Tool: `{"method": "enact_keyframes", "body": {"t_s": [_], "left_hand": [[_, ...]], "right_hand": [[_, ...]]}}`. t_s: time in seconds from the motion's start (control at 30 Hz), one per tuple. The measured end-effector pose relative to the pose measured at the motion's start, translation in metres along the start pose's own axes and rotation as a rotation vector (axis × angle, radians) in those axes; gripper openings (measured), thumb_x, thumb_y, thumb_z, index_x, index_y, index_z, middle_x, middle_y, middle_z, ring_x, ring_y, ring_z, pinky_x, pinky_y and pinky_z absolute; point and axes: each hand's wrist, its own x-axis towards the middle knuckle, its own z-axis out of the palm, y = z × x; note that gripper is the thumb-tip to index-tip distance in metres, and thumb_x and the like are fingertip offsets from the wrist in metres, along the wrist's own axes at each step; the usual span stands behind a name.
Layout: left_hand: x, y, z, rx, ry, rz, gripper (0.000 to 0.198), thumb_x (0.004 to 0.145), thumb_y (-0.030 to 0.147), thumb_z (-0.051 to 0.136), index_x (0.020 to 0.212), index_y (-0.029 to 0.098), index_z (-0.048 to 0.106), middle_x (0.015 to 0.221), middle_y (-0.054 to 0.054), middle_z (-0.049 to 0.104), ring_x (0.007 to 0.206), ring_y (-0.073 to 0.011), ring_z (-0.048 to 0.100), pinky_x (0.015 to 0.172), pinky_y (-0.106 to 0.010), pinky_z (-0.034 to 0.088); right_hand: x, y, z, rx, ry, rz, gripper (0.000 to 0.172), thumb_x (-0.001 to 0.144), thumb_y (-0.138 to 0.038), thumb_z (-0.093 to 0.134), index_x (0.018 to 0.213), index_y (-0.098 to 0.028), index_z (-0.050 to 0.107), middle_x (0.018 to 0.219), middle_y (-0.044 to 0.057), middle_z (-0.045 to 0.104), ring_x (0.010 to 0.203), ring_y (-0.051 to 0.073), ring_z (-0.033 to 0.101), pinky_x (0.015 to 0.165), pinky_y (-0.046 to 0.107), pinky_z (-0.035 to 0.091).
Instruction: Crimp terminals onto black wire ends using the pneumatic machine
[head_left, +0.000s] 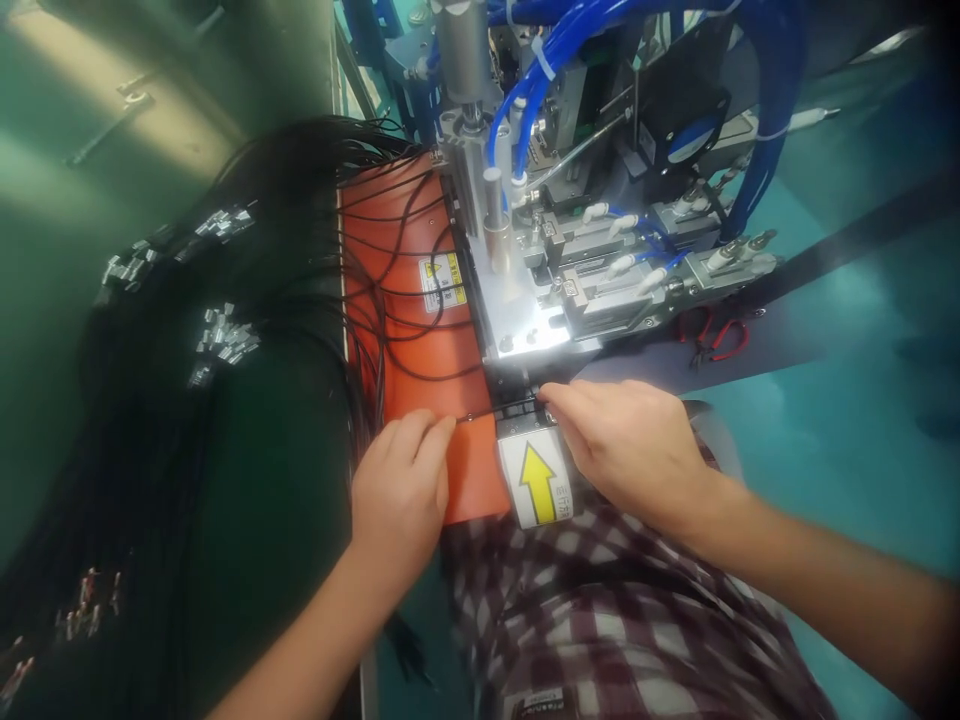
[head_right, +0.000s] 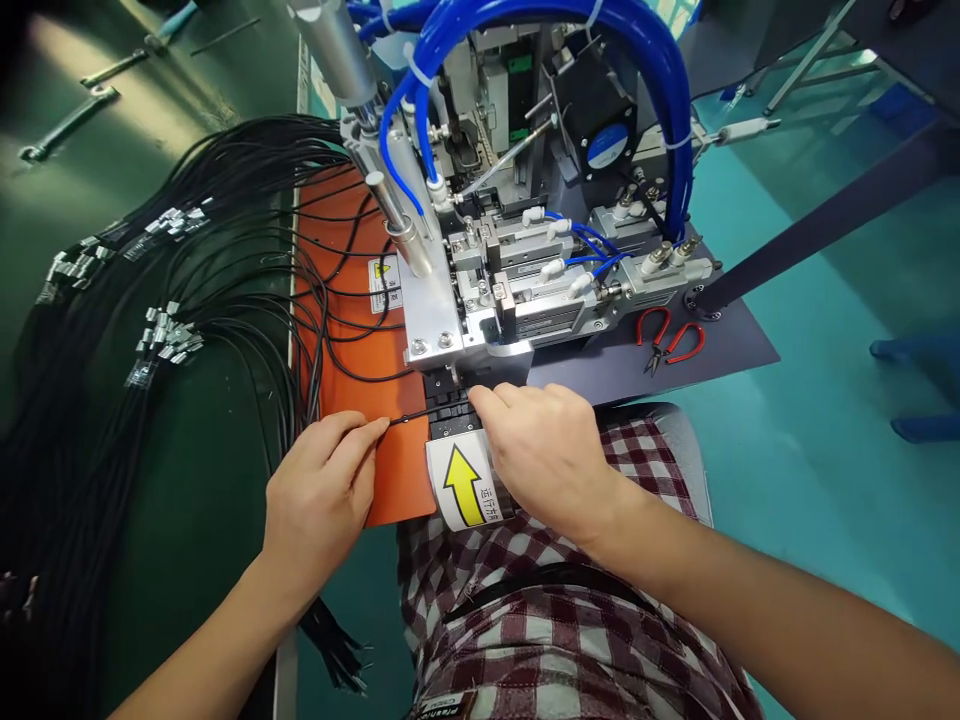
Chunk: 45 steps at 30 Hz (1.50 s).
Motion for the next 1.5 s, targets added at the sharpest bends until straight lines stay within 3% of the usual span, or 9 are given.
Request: {"method": "enact_keyframes", "body": {"t_s": [0.1, 0.2, 0.27, 0.37, 0.63, 0.9, 1.07, 1.3, 1.5], "left_hand": [[0.0, 0.0, -0.001, 0.028, 0.009, -0.001, 0.028, 0.084, 0.003, 0.044, 0.101, 0.015, 0.063, 0.093, -0.011, 0.067, 0.079, -0.0218, 0.06, 0.067, -0.032, 0.05], [-0.002, 0.0, -0.001, 0.063, 0.012, 0.002, 0.027, 0.084, 0.004, 0.047, 0.101, 0.015, 0.064, 0.095, -0.01, 0.067, 0.08, -0.0219, 0.06, 0.069, -0.032, 0.05], [-0.003, 0.0, 0.0, 0.078, 0.016, 0.009, 0.025, 0.084, 0.005, 0.049, 0.102, 0.014, 0.064, 0.096, -0.011, 0.068, 0.082, -0.0225, 0.061, 0.071, -0.033, 0.05], [-0.004, -0.001, 0.001, 0.09, 0.034, 0.009, 0.022, 0.084, 0.006, 0.053, 0.101, 0.011, 0.066, 0.095, -0.012, 0.068, 0.082, -0.0233, 0.062, 0.07, -0.034, 0.051], [-0.002, -0.001, 0.002, 0.082, 0.065, 0.015, 0.019, 0.082, 0.007, 0.059, 0.098, 0.01, 0.069, 0.092, -0.011, 0.07, 0.081, -0.0234, 0.064, 0.069, -0.033, 0.051], [0.0, 0.0, 0.002, 0.087, 0.068, 0.012, 0.016, 0.082, 0.007, 0.06, 0.095, 0.01, 0.07, 0.091, -0.011, 0.069, 0.08, -0.0235, 0.064, 0.069, -0.033, 0.051], [-0.001, -0.001, 0.004, 0.084, 0.066, -0.001, 0.016, 0.084, 0.009, 0.059, 0.096, 0.012, 0.069, 0.093, -0.01, 0.069, 0.082, -0.0218, 0.064, 0.071, -0.032, 0.051], [-0.004, 0.002, -0.001, 0.183, 0.036, 0.091, 0.022, 0.086, 0.008, 0.054, 0.103, 0.009, 0.068, 0.089, -0.01, 0.068, 0.08, -0.0212, 0.062, 0.068, -0.03, 0.051], [-0.012, 0.004, -0.001, 0.163, 0.005, 0.005, 0.029, 0.09, 0.01, 0.046, 0.112, 0.011, 0.065, 0.097, -0.01, 0.067, 0.09, -0.021, 0.062, 0.071, -0.028, 0.052]], "right_hand": [[-0.001, 0.006, -0.001, 0.203, 0.003, 0.065, 0.021, 0.088, -0.017, 0.05, 0.086, -0.019, 0.071, 0.073, 0.004, 0.072, 0.061, 0.018, 0.061, 0.056, 0.031, 0.032], [-0.005, 0.014, 0.006, 0.629, 0.07, 0.376, 0.018, 0.091, -0.026, 0.051, 0.09, -0.019, 0.067, 0.083, 0.004, 0.072, 0.067, 0.017, 0.063, 0.061, 0.029, 0.042], [-0.007, 0.016, 0.015, 0.941, 0.001, 0.6, 0.02, 0.09, -0.033, 0.051, 0.088, -0.018, 0.063, 0.074, 0.002, 0.066, 0.053, 0.013, 0.057, 0.052, 0.027, 0.042], [-0.008, 0.013, 0.029, 1.18, -0.127, 0.73, 0.028, 0.091, -0.042, 0.047, 0.08, -0.018, 0.057, 0.066, -0.001, 0.057, 0.046, 0.01, 0.048, 0.045, 0.024, 0.036], [-0.001, 0.004, 0.04, 0.896, -0.043, 0.544, 0.024, 0.093, -0.033, 0.041, 0.072, -0.021, 0.045, 0.067, -0.003, 0.048, 0.064, 0.013, 0.047, 0.063, 0.026, 0.036], [-0.002, 0.009, 0.045, 0.961, -0.045, 0.56, 0.024, 0.095, -0.033, 0.039, 0.075, -0.022, 0.045, 0.067, -0.004, 0.049, 0.062, 0.013, 0.045, 0.061, 0.026, 0.035], [-0.032, 0.024, 0.037, 1.044, 0.015, 0.684, 0.03, 0.095, -0.043, 0.039, 0.075, -0.021, 0.046, 0.065, -0.004, 0.048, 0.056, 0.011, 0.041, 0.054, 0.025, 0.034], [-0.083, 0.03, 0.032, 1.106, -0.108, 0.741, 0.024, 0.091, -0.043, 0.048, 0.079, -0.022, 0.046, 0.063, -0.006, 0.04, 0.055, 0.011, 0.036, 0.052, 0.025, 0.031], [-0.11, 0.027, 0.043, 1.122, -0.214, 0.721, 0.024, 0.091, -0.042, 0.046, 0.078, -0.022, 0.046, 0.064, -0.006, 0.037, 0.058, 0.012, 0.036, 0.055, 0.026, 0.033]]}}
